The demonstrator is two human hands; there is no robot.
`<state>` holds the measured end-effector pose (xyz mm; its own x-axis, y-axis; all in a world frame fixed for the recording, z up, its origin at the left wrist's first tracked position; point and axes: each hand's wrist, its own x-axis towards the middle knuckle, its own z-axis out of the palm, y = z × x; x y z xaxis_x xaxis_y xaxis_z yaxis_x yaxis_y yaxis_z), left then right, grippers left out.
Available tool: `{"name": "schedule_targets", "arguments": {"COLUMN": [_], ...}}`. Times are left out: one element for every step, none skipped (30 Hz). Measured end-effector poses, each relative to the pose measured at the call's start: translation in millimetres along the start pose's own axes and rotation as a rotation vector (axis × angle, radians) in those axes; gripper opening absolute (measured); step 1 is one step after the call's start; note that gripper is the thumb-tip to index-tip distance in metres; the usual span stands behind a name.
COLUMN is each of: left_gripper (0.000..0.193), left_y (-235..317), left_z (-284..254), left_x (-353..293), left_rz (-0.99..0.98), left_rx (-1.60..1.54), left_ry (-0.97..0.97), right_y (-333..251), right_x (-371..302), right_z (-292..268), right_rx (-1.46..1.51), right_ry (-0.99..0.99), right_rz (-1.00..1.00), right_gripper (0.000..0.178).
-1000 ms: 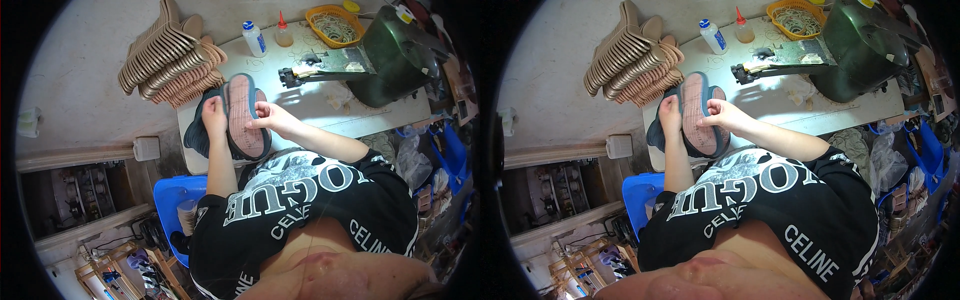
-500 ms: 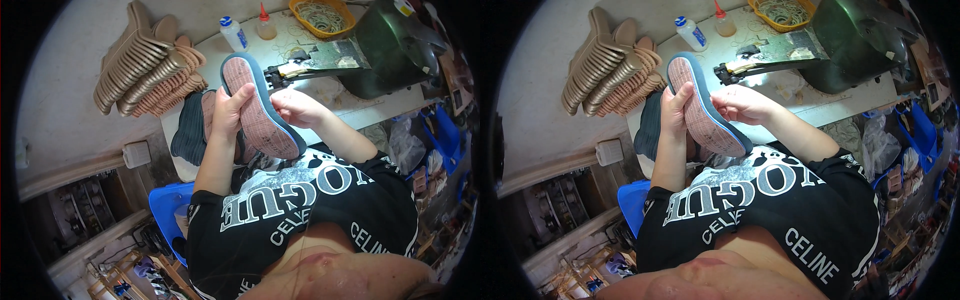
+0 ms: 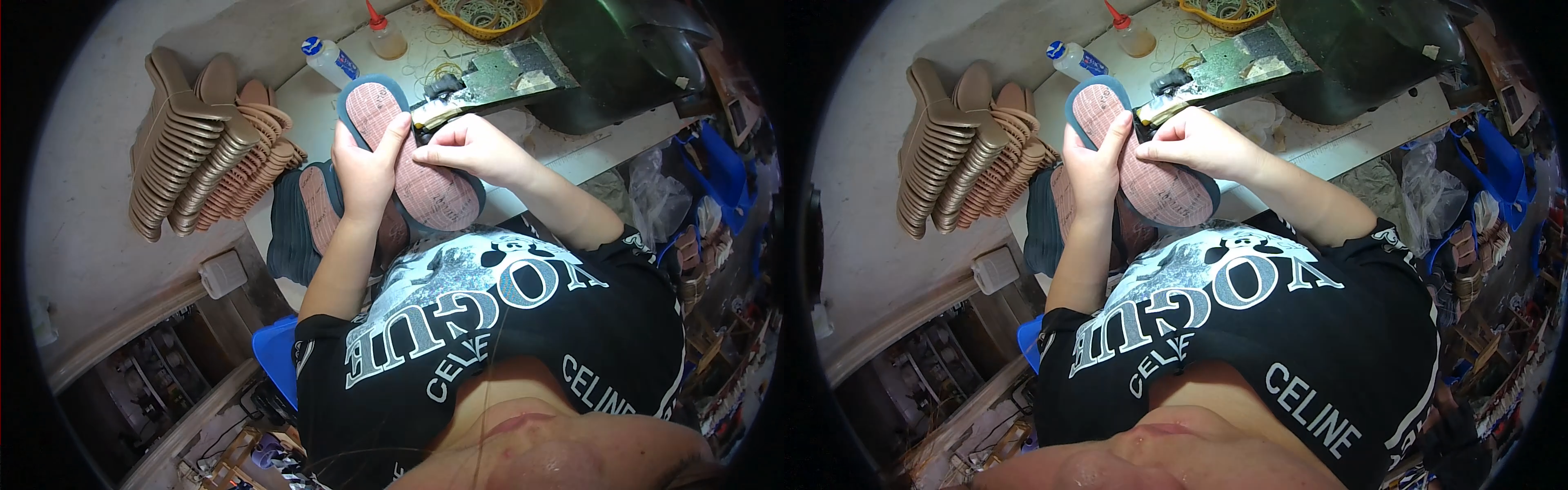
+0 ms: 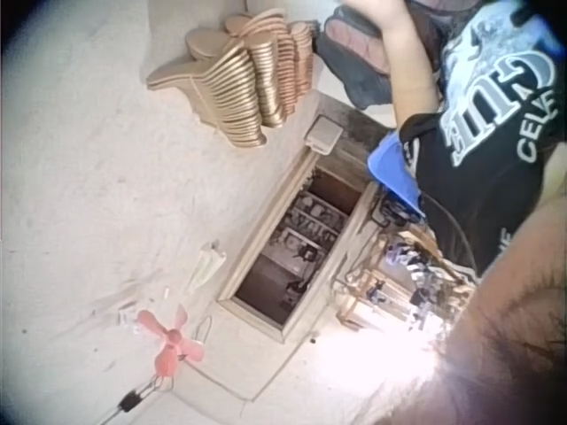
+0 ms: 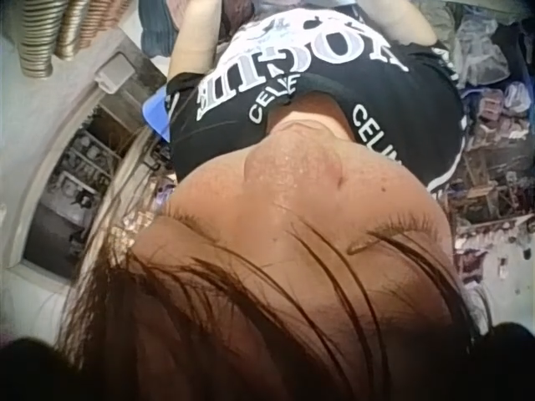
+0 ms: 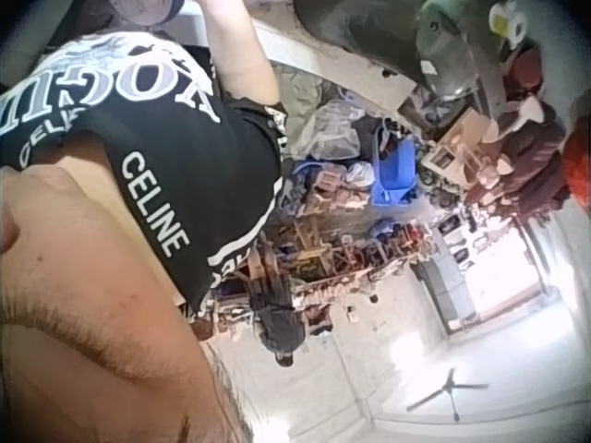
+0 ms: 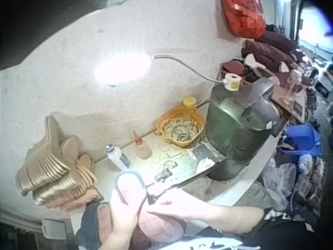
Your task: Inspect and assemble shoe insoles by aligning and stacking them.
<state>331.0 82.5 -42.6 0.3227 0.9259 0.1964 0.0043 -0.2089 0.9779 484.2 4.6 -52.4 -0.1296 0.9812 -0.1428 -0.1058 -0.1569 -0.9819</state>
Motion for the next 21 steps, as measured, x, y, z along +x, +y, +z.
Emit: {"name": "schedule_targets", "arguments": {"left_gripper": [0.034,0.038,0.041,0.046,0.046,0.046,0.045,0.045,0.045,0.045,0.044,0.036,0.036,0.037,0.038,0.038,0.038,0.038,0.038,0.034,0.03], "left_y": [-6.1,-13.0,-18.9,-23.2,-24.8,-26.1,-27.6,-32.9,-36.6,-39.4,-40.1,-36.3,-35.3,-34.2,-33.4,-36.9,-39.4,-40.2,-38.6,-25.2,-11.1], "left_z": [-0.1,-2.8,-3.4,-1.4,1.8,4.6,7.4,9.1,10.6,11.8,13.8,17.0,18.3,20.1,21.1,18.8,15.3,12.8,8.9,7.9,4.9], "left_x": [3.5,6.5,9.3,12.0,14.4,16.8,20.0,25.1,30.7,35.9,39.0,41.1,42.0,43.1,43.9,43.2,41.3,39.4,34.0,26.4,18.7], "left_rz": [0.0,0.051,0.102,0.089,0.089,0.048,0.008,0.012,0.014,-0.036,-0.087,-0.078,-0.076,-0.097,-0.119,-0.118,-0.107,-0.097,-0.097,-0.145,-0.194], "left_rx": [-0.002,0.173,0.347,0.307,0.302,0.306,0.309,0.305,0.304,0.236,0.167,0.203,0.203,0.178,0.154,0.154,0.135,0.118,0.121,-0.073,-0.265], "left_ry": [-0.005,0.029,0.063,0.068,0.061,0.064,0.067,0.064,0.061,0.041,0.018,0.012,0.01,0.004,-0.001,-0.001,0.01,0.022,0.024,0.011,0.0], "right_y": [-0.8,-1.2,-1.3,2.6,3.0,3.1,3.0,1.3,-2.4,-6.0,-7.2,-5.1,-2.5,-0.1,1.2,1.3,0.9,0.4,-0.5,-2.6,-3.7], "right_x": [-0.8,-1.7,-2.2,-0.8,-0.9,-0.8,-1.7,-2.7,-4.2,-6.2,-8.3,-9.5,-10.0,-10.6,-10.8,-11.4,-13.0,-14.4,-14.9,-16.7,-16.4], "right_z": [1.2,3.3,3.9,2.2,-0.3,-2.4,-3.8,-4.7,-6.2,-7.7,-10.1,-15.6,-16.6,-17.6,-18.1,-17.4,-15.6,-13.1,-9.4,-7.2,-5.1], "right_rx": [0.0,0.028,0.056,0.012,0.011,0.022,0.033,0.033,0.1,0.167,0.234,0.244,0.244,0.246,0.248,0.249,0.266,0.283,0.302,0.468,0.636], "right_ry": [0.005,0.072,0.14,0.169,0.177,0.192,0.207,0.211,0.209,0.205,0.203,0.169,0.171,0.184,0.196,0.196,0.174,0.15,0.098,0.059,0.016], "right_rz": [0.0,0.014,0.027,0.03,0.031,0.036,0.04,0.038,0.02,0.002,-0.016,0.003,0.001,-0.001,-0.003,-0.004,-0.001,0.003,-0.016,0.025,0.066], "right_gripper": [0.025,0.026,0.026,0.025,0.025,0.025,0.024,0.024,0.025,0.026,0.027,0.026,0.026,0.026,0.026,0.026,0.027,0.027,0.029,0.03,0.03]}}
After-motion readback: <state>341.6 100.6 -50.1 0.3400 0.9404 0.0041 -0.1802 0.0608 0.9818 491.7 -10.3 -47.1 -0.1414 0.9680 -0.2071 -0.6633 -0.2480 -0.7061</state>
